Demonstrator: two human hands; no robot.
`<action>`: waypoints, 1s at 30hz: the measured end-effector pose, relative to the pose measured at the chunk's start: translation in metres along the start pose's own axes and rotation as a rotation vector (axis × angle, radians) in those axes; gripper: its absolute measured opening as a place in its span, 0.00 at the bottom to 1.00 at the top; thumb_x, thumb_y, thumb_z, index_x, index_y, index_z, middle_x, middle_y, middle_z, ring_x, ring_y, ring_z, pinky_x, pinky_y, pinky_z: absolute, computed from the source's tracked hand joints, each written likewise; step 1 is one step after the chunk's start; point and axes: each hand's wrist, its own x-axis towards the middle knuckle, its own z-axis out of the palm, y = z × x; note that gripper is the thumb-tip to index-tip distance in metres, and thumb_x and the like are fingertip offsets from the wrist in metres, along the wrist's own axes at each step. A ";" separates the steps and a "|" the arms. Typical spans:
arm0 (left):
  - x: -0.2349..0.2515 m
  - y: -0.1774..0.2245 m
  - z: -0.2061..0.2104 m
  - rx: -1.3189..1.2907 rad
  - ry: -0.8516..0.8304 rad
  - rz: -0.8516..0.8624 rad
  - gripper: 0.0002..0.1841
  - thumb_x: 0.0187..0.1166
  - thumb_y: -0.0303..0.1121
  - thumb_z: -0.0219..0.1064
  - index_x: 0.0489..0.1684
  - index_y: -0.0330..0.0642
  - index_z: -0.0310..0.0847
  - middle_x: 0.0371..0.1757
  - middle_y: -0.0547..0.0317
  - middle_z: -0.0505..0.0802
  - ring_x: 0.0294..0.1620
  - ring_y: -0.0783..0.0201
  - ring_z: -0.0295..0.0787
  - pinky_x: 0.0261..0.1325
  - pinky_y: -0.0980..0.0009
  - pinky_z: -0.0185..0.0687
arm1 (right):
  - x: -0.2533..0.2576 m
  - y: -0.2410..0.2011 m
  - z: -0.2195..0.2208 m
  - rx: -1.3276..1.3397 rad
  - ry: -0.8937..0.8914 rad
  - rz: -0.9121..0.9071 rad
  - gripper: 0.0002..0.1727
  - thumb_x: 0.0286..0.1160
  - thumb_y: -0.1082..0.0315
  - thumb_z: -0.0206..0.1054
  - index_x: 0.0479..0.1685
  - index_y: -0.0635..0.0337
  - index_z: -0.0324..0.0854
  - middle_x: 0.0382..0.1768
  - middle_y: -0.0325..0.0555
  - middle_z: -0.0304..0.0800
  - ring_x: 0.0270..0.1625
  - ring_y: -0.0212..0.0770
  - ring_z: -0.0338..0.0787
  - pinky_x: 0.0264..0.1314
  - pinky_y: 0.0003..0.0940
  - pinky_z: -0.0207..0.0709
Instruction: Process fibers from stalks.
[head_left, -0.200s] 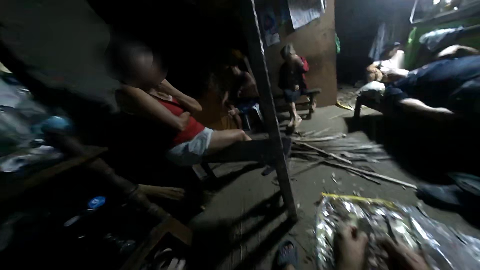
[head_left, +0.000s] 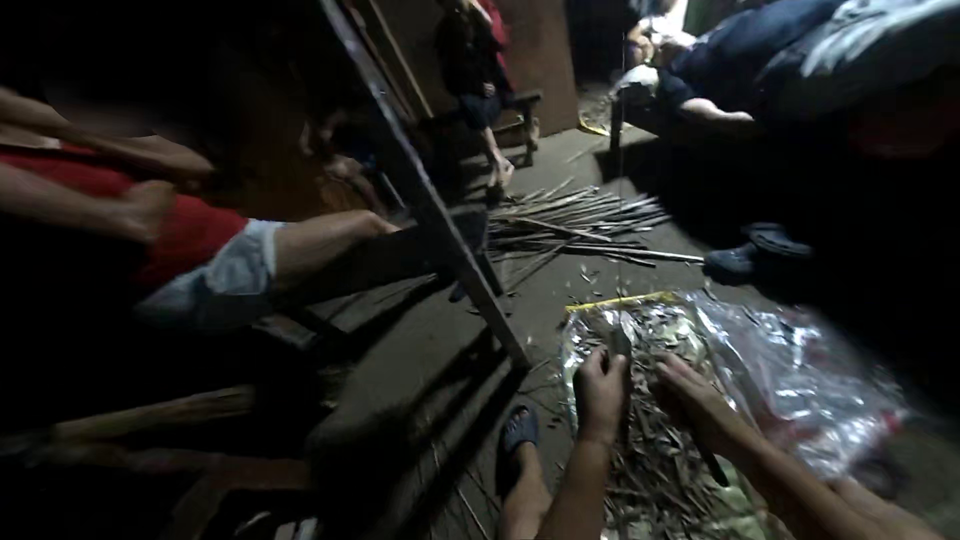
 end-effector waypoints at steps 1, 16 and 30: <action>0.000 0.003 0.001 0.021 0.006 0.001 0.10 0.84 0.29 0.66 0.46 0.28 0.85 0.36 0.49 0.90 0.34 0.64 0.88 0.44 0.64 0.86 | 0.001 -0.003 0.001 -0.009 -0.029 -0.011 0.22 0.90 0.61 0.44 0.77 0.59 0.65 0.28 0.29 0.74 0.19 0.22 0.69 0.20 0.19 0.66; -0.005 0.004 0.010 -0.262 -0.062 -0.001 0.05 0.81 0.20 0.62 0.41 0.29 0.84 0.28 0.59 0.90 0.25 0.73 0.87 0.32 0.75 0.86 | 0.003 0.003 -0.019 -0.371 -0.040 -0.186 0.27 0.91 0.62 0.49 0.86 0.63 0.66 0.51 0.48 0.86 0.37 0.25 0.76 0.43 0.23 0.72; -0.021 0.021 0.008 -0.430 -0.212 -0.228 0.05 0.86 0.20 0.59 0.42 0.28 0.80 0.24 0.56 0.90 0.18 0.70 0.87 0.25 0.77 0.86 | 0.013 0.004 -0.043 -0.742 0.250 -0.272 0.27 0.93 0.61 0.49 0.88 0.53 0.67 0.72 0.58 0.85 0.70 0.59 0.86 0.74 0.60 0.73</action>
